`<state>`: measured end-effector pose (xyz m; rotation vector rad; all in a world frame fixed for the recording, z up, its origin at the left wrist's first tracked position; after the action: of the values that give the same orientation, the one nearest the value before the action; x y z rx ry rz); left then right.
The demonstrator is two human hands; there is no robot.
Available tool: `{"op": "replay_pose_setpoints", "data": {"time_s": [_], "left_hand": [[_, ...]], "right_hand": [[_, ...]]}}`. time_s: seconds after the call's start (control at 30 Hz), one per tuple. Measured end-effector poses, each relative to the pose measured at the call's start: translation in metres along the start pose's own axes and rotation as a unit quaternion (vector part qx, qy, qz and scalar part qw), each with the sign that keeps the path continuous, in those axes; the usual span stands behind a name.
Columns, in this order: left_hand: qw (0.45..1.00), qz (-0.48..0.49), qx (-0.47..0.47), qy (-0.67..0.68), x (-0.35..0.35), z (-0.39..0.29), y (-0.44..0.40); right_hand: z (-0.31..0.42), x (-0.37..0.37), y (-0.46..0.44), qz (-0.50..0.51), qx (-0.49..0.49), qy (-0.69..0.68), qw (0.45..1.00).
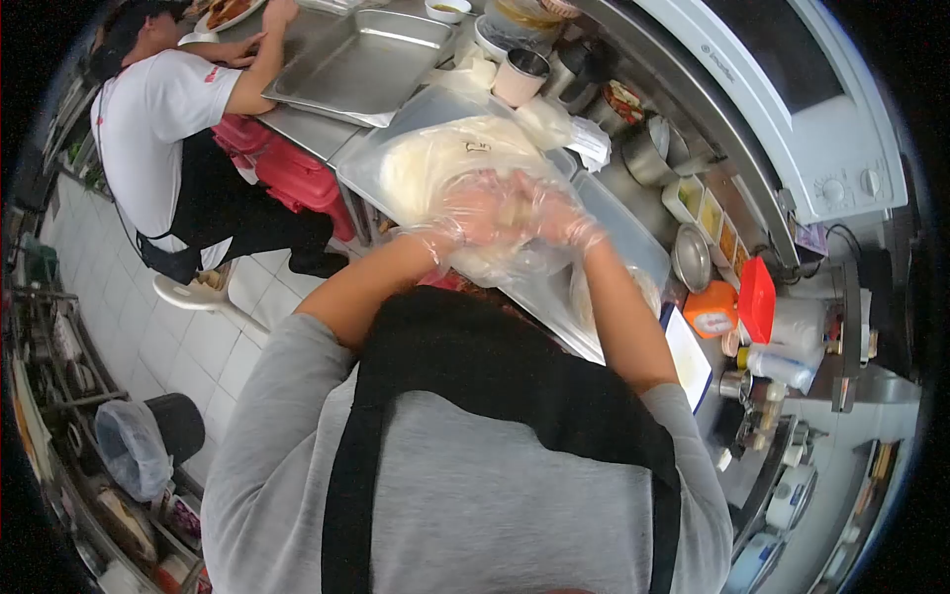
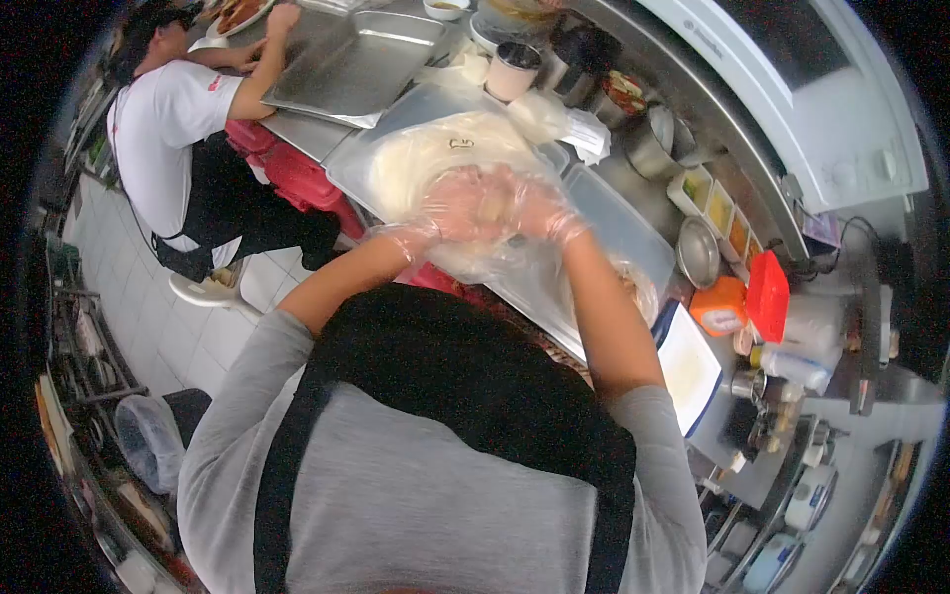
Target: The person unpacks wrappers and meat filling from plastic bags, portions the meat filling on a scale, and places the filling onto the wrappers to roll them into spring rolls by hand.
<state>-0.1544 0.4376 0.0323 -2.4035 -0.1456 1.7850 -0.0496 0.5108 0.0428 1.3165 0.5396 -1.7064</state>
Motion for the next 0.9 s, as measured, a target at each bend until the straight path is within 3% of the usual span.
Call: {"op": "replay_pose_setpoints", "data": {"time_s": [0.1, 0.13, 0.27, 0.37, 0.43, 0.53, 0.63, 0.73, 0.83, 0.9], "left_hand": [[0.999, 0.015, 0.046, -0.001, -0.004, -0.027, 0.001], [0.998, 0.024, 0.050, 0.001, 0.001, -0.030, -0.004], [0.990, 0.087, 0.101, 0.055, 0.027, -0.019, -0.025], [0.967, 0.037, 0.193, 0.163, 0.043, -0.001, -0.032], [0.968, 0.030, 0.150, 0.197, 0.045, 0.005, -0.032], [0.977, 0.031, 0.073, 0.196, 0.044, 0.002, -0.034], [0.985, 0.024, 0.004, 0.173, 0.041, -0.006, -0.037], [0.987, 0.026, -0.009, 0.155, 0.034, -0.011, -0.037], [0.985, 0.033, -0.007, 0.169, 0.041, -0.007, -0.041], [0.983, 0.036, -0.010, 0.180, 0.045, -0.004, -0.042]], "right_hand": [[-0.011, -0.014, 0.017, 0.076, 0.059, -0.222, 0.970], [-0.019, -0.015, 0.026, 0.028, 0.057, -0.180, 0.982], [-0.030, -0.013, 0.048, -0.037, 0.068, -0.243, 0.967], [-0.046, -0.003, 0.050, -0.068, 0.068, -0.328, 0.940], [-0.037, -0.013, 0.052, -0.091, 0.053, -0.311, 0.945], [-0.032, -0.023, 0.050, -0.144, 0.111, -0.231, 0.956], [-0.039, -0.022, 0.052, -0.238, 0.199, -0.261, 0.914], [-0.069, 0.010, 0.037, -0.257, 0.241, -0.266, 0.897], [-0.074, 0.027, 0.040, -0.247, 0.285, -0.493, 0.784], [-0.075, 0.040, 0.044, -0.265, 0.291, -0.626, 0.673]]}}
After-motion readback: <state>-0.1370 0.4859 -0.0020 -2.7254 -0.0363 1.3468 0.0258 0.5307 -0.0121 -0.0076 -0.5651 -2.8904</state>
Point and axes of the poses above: each hand's wrist, its own y-axis away from the middle knuckle, its own x-axis out of the palm, z = x × y, the point moved 6 cm from there along -y, towards the middle knuckle, and after that the axes turned 10 degrees about -y, right-handed, at the moved point
